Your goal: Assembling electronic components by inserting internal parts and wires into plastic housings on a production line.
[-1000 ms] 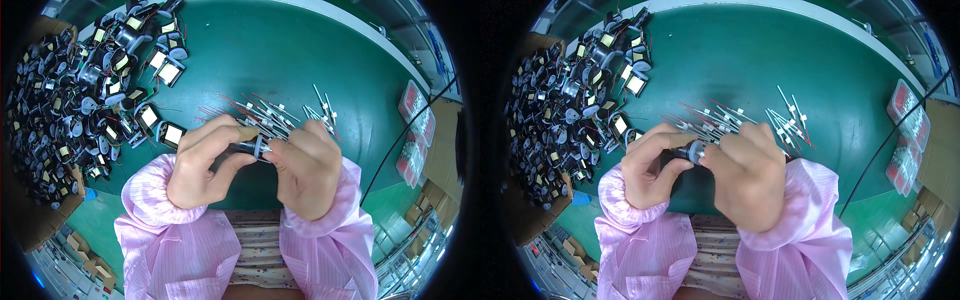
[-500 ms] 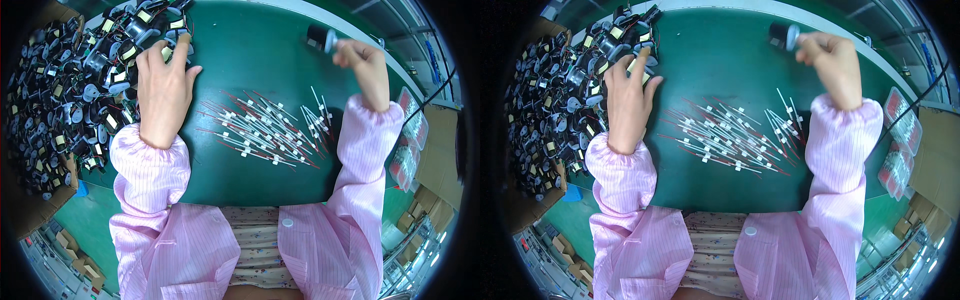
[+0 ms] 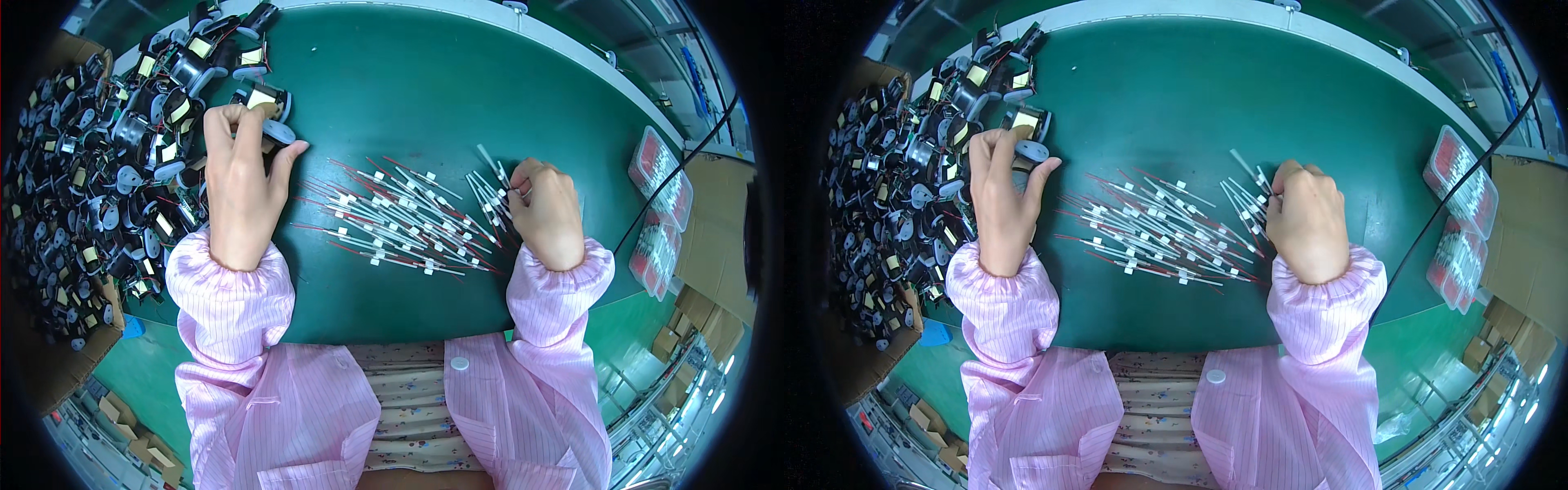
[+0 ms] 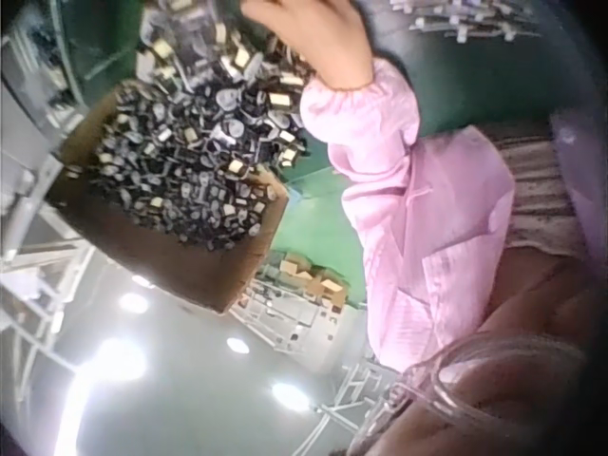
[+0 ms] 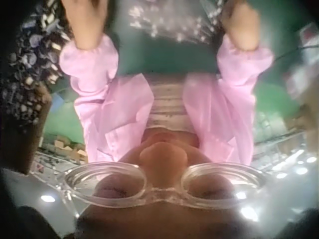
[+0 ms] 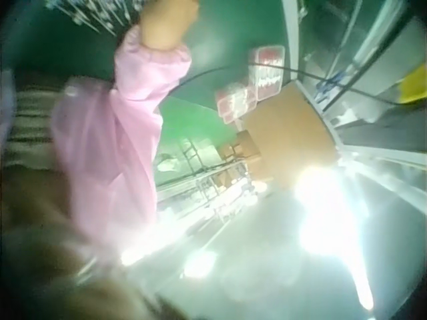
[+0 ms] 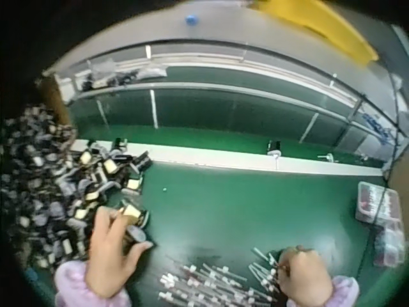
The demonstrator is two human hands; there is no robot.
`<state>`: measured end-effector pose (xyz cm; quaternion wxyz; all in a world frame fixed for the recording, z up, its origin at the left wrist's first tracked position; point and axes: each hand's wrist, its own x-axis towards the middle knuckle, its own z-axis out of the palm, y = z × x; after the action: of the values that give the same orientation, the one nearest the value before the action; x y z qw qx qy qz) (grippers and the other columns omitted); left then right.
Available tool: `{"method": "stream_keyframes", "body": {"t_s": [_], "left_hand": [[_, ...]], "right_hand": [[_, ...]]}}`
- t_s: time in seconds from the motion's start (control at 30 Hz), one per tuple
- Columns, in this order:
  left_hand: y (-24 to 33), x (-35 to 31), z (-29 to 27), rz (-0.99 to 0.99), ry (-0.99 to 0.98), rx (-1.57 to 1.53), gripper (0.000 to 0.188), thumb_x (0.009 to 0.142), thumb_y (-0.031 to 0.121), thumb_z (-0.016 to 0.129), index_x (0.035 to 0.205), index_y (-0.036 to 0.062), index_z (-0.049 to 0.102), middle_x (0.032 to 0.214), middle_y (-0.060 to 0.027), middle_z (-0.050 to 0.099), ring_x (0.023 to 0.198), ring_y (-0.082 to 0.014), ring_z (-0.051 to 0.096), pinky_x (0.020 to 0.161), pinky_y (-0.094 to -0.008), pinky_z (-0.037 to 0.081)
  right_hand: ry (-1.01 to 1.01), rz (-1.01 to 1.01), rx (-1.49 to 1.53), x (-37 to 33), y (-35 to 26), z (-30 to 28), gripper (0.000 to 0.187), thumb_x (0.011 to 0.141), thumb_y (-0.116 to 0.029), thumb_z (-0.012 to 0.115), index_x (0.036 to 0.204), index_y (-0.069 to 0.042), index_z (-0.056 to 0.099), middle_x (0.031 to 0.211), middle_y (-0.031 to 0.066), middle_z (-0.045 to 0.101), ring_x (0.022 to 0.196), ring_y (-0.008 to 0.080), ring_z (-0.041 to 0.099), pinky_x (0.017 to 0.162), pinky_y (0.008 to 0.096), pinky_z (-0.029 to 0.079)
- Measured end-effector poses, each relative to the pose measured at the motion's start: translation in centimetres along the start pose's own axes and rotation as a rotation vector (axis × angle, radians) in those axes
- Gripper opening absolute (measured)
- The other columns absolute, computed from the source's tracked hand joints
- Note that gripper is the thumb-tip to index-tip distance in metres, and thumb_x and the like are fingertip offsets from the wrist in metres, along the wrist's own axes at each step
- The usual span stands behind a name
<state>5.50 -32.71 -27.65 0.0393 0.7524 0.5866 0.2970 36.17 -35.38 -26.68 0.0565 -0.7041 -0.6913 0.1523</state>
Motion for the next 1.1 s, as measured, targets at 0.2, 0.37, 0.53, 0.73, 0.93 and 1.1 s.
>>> {"method": "stream_keyframes", "body": {"t_s": [0.2,0.37,0.53,0.73,0.93,1.1], "left_hand": [[2.2,-0.9,-1.8,-0.433,-0.043,-1.144,0.029,0.080,-0.006,0.065,0.106,0.0012,0.054,0.095,-0.0146,0.063,0.073,-0.0204,0.067,0.046,-0.0196,0.046],[2.9,-1.6,-1.9,-0.514,-0.417,-1.617,0.027,0.083,-0.006,0.061,0.109,-0.0024,0.057,0.097,-0.0165,0.064,0.071,-0.0220,0.067,0.043,-0.0202,0.043],[3.2,-1.6,-1.3,-0.475,-0.472,-1.494,0.017,0.084,-0.004,0.062,0.101,-0.0046,0.064,0.104,-0.0154,0.062,0.080,-0.0208,0.067,0.053,-0.0225,0.046],[3.6,-1.9,-1.2,-0.285,-0.279,-1.128,0.021,0.078,-0.003,0.067,0.099,-0.0037,0.067,0.104,-0.0151,0.061,0.089,-0.0181,0.062,0.075,-0.0271,0.050],[5.6,-2.1,-2.0,-0.023,-0.277,-0.874,0.025,0.068,0.001,0.076,0.092,-0.0001,0.070,0.106,-0.0154,0.058,0.088,-0.0201,0.061,0.075,-0.0290,0.049],[5.3,-2.4,-2.1,-0.197,-0.401,-1.036,0.007,0.078,-0.001,0.068,0.084,-0.0035,0.064,0.106,-0.0170,0.056,0.089,-0.0147,0.054,0.077,-0.0259,0.043]], "right_hand": [[0.087,-0.020,0.276,-0.6,-1.5,-1.9,0.016,0.067,0.004,0.067,0.082,0.001,0.064,0.073,0.0128,0.060,0.060,0.0243,0.059,0.057,0.0348,0.046],[-0.141,-0.055,1.454,-2.6,-5.1,-3.7,0.009,0.078,0.007,0.068,0.085,0.005,0.063,0.084,0.0079,0.065,0.070,0.0073,0.062,0.055,0.0196,0.044],[-0.115,0.101,1.139,-1.3,-5.5,-1.1,0.009,0.081,0.003,0.066,0.089,0.006,0.067,0.068,0.0092,0.068,0.059,0.0098,0.062,0.053,0.0207,0.046],[-0.059,0.105,1.011,-2.1,-6.5,-2.4,0.011,0.086,-0.001,0.063,0.092,0.006,0.068,0.077,0.0125,0.068,0.064,0.0132,0.064,0.056,0.0216,0.048],[-0.238,-0.077,1.300,-2.3,-8.2,-2.7,0.010,0.083,0.006,0.064,0.091,0.006,0.068,0.079,0.0141,0.067,0.068,0.0164,0.067,0.060,0.0243,0.054],[-0.124,-0.250,1.196,-2.4,-8.2,-1.9,0.013,0.080,0.007,0.067,0.092,0.005,0.069,0.078,0.0137,0.068,0.068,0.0165,0.068,0.059,0.0241,0.053]]}}
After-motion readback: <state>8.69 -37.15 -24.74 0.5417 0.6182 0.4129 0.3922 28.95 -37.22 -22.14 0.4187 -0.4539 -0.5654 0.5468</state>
